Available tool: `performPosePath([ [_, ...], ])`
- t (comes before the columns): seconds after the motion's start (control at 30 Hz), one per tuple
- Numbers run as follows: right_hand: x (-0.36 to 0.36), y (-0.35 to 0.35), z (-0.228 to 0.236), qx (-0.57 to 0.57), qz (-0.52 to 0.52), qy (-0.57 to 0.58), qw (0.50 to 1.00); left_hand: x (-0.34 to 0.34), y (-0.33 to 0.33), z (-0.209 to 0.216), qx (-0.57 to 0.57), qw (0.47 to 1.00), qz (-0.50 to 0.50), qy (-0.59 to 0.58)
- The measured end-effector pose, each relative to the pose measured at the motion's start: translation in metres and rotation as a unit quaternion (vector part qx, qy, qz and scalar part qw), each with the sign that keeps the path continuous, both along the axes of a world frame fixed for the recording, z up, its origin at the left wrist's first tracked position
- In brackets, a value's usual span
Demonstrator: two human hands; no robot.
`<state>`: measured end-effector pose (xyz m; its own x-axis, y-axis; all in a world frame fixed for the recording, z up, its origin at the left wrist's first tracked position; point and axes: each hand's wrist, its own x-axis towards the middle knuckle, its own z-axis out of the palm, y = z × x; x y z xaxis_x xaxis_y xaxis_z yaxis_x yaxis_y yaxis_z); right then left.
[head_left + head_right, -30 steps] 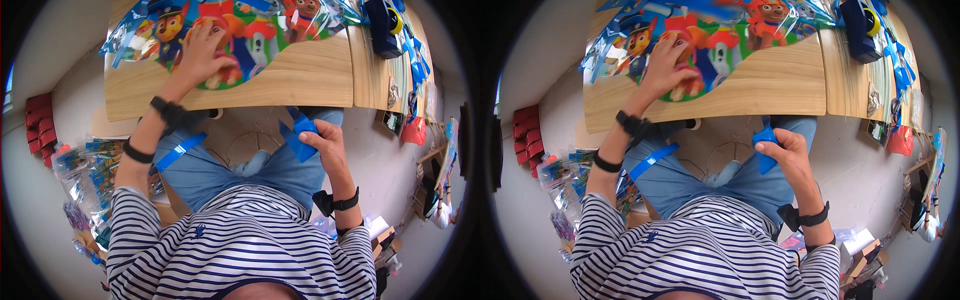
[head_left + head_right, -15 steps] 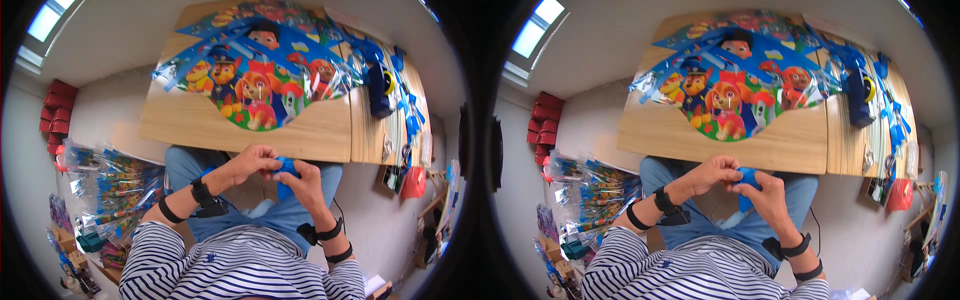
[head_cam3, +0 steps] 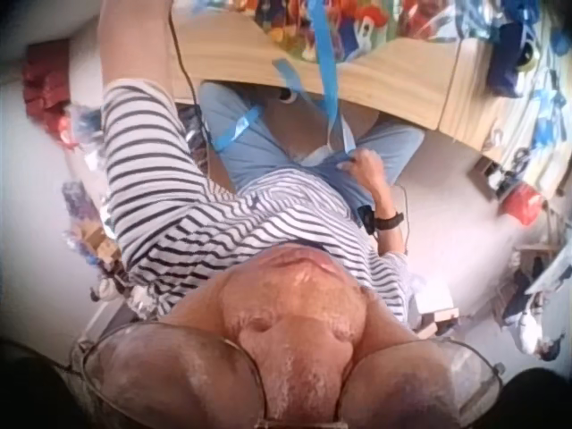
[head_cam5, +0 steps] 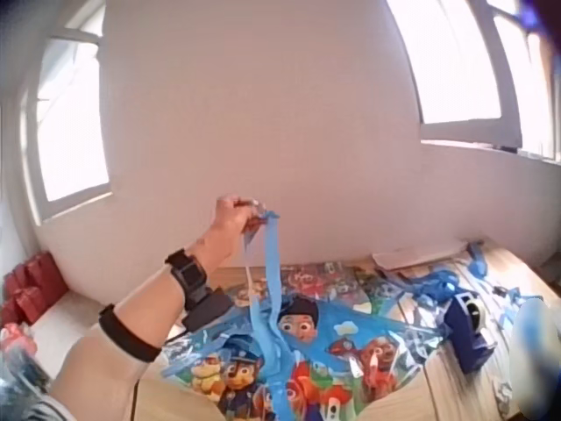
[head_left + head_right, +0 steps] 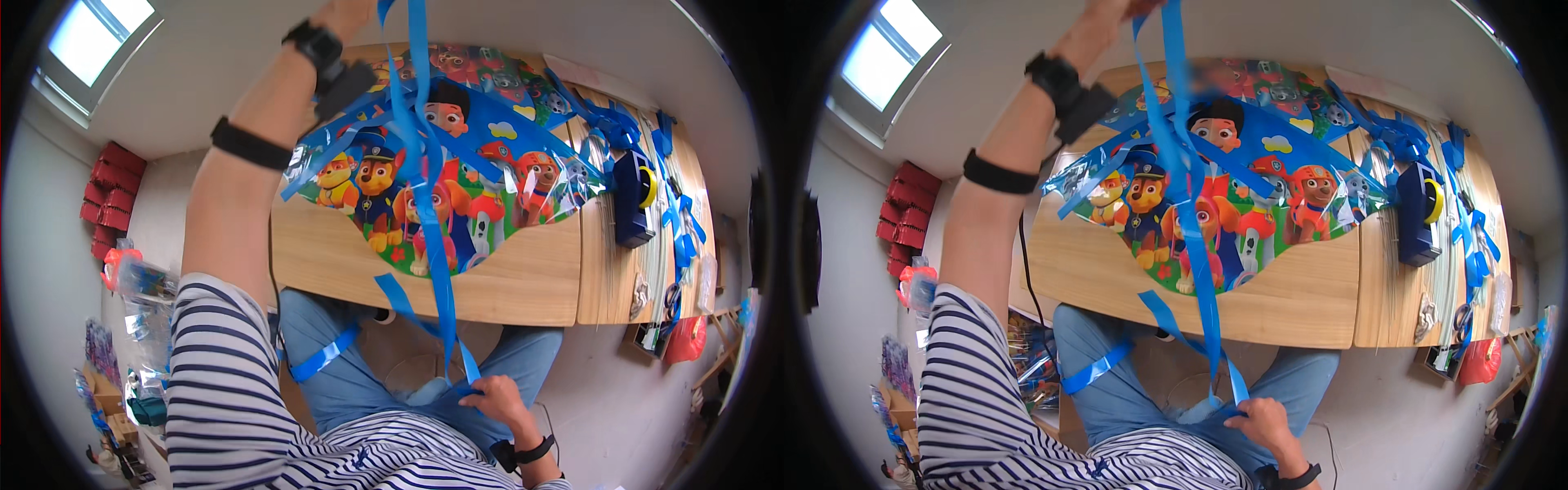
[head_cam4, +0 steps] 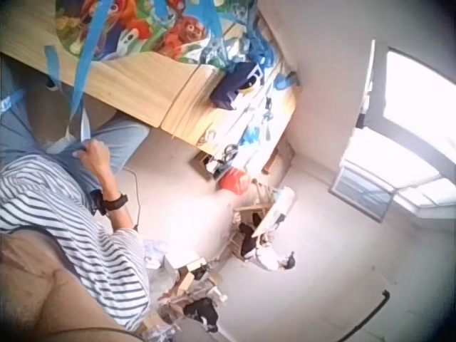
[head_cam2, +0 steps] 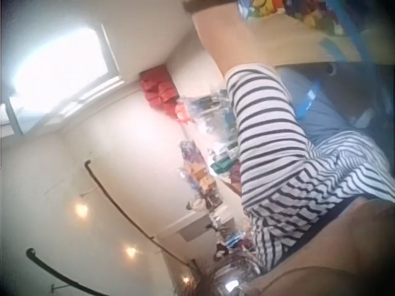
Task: Attaching blue ribbons and decorative elements to Paw Patrol themed kites using tape.
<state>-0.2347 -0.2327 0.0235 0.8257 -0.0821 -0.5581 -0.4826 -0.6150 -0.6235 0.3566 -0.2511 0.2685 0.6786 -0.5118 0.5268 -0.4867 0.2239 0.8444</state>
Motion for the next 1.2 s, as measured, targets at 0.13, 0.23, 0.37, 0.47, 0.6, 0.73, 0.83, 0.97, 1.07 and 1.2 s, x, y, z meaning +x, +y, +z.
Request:
performPosePath([
  [0.13,0.013,0.001,0.003,-0.006,0.017,0.029,0.999,0.02,-0.045,0.013,-0.072,0.996,-0.05,-0.002],
  [0.23,0.024,-0.002,0.004,0.046,0.009,0.023,0.999,0.03,-0.051,-0.02,0.104,0.992,-0.037,-0.065],
  [0.37,0.03,-0.003,0.002,0.082,-0.009,-0.005,0.997,0.009,-0.023,-0.091,0.304,0.944,0.063,-0.11],
  [0.47,0.031,0.0,-0.002,0.1,-0.023,-0.039,0.994,-0.045,0.015,-0.153,0.328,0.912,0.131,-0.207],
  [0.6,0.039,0.006,0.016,0.121,-0.014,-0.076,0.99,-0.131,0.107,-0.223,0.395,0.892,0.072,-0.209],
  [0.73,0.048,0.02,0.03,0.227,-0.116,-0.07,0.964,-0.247,0.173,-0.248,0.389,0.919,0.001,0.07],
  [0.83,0.06,0.035,0.048,0.347,-0.213,-0.054,0.912,-0.333,0.209,-0.244,0.307,0.854,-0.181,0.379],
  [0.97,0.074,0.051,0.082,0.488,-0.171,-0.071,0.853,-0.405,0.24,-0.254,0.351,0.833,-0.331,0.269],
  [1.07,0.068,0.058,0.092,0.515,-0.139,-0.069,0.843,-0.432,0.252,-0.257,0.329,0.756,-0.419,0.381],
  [1.2,0.051,0.069,0.089,0.494,-0.106,-0.046,0.862,-0.394,0.248,-0.229,0.231,0.771,-0.259,0.533],
])
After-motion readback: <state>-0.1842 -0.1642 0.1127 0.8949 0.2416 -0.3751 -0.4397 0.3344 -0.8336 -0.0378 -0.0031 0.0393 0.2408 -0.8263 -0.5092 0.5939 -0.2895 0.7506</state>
